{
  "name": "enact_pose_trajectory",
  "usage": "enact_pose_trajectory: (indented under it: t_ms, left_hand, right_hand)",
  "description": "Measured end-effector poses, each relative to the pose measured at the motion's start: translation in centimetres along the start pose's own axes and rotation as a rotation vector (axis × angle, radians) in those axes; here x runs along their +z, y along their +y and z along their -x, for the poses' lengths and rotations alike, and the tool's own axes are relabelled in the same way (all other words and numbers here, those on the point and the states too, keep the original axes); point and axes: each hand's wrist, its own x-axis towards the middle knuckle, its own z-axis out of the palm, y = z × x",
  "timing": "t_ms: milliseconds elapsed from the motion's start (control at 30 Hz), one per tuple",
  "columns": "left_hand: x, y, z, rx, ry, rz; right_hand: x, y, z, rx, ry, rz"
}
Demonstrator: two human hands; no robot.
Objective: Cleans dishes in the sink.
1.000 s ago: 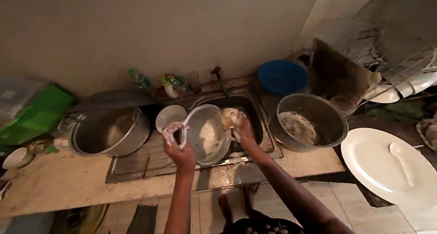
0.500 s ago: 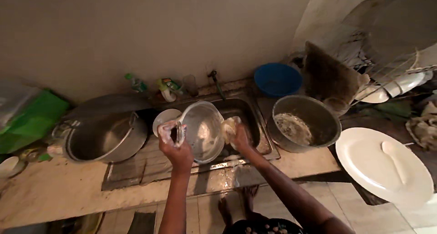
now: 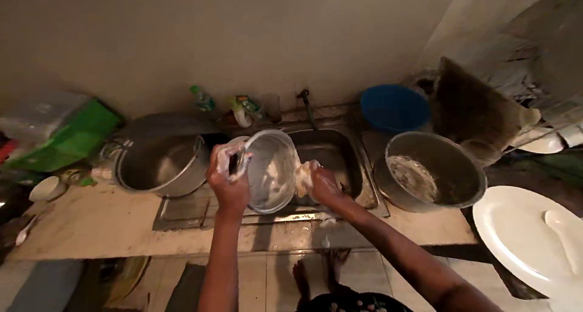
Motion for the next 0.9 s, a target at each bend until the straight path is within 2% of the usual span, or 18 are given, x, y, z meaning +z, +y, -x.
enact_pose_trajectory:
  t_ms: [67,167,267,333,400,467,533,600,633,767,900]
  left_hand:
    - [-0.4,-0.5,-0.6,-0.025,-0.026,0.033]
    - [-0.2,-1.4,-0.8,-0.039,-0.098,0.106]
    - [1.0,-2.5,-0.1,-0.078,-0.151,0.139]
    - [1.7,-3.6,0.6,-0.122,-0.206,0.157]
    - [2.3,-4.6,1.4,-0.170,-0.235,0.116]
    - [2.9,-5.4,2.1,-0.199,-0.237,0.032]
    - [3.6,-5.8,2.8,-0.186,-0.223,-0.038]
    - [4.6,-5.8,3.2,-0.181,-0.241,-0.085]
    - [5.0,-5.6,3.3,-0.172,-0.258,-0.080]
    - [6.2,-2.5,3.0,-0.078,-0.368,-0.055]
    - [6.2,-2.7,1.9,0.033,-0.548,-0.174]
  right_hand:
    - [-0.7,0.6,-0.6,-0.055,-0.124,-0.009]
    - [0.2,2.9,-1.8,-0.139,-0.237,-0.210]
    - [1.1,5.7,-2.9,-0.113,-0.369,-0.475]
    - [0.6,6.7,-2.5,-0.082,-0.431,-0.422]
    - [-0.4,6.5,-1.5,-0.103,-0.355,-0.180]
    - [-1.5,4.7,-0.2,-0.106,-0.105,0.038]
    - [-2.1,2.9,0.7,-0.066,0.103,-0.039]
    - [-2.3,1.2,1.2,-0.187,0.201,-0.118]
    - [-2.3,0.4,1.1,-0.290,0.200,-0.074]
    - [-1.6,-1.9,-2.0,-0.580,0.014,0.225]
    - [-3.0,-2.4,-3.6,-0.696,-0.040,0.262]
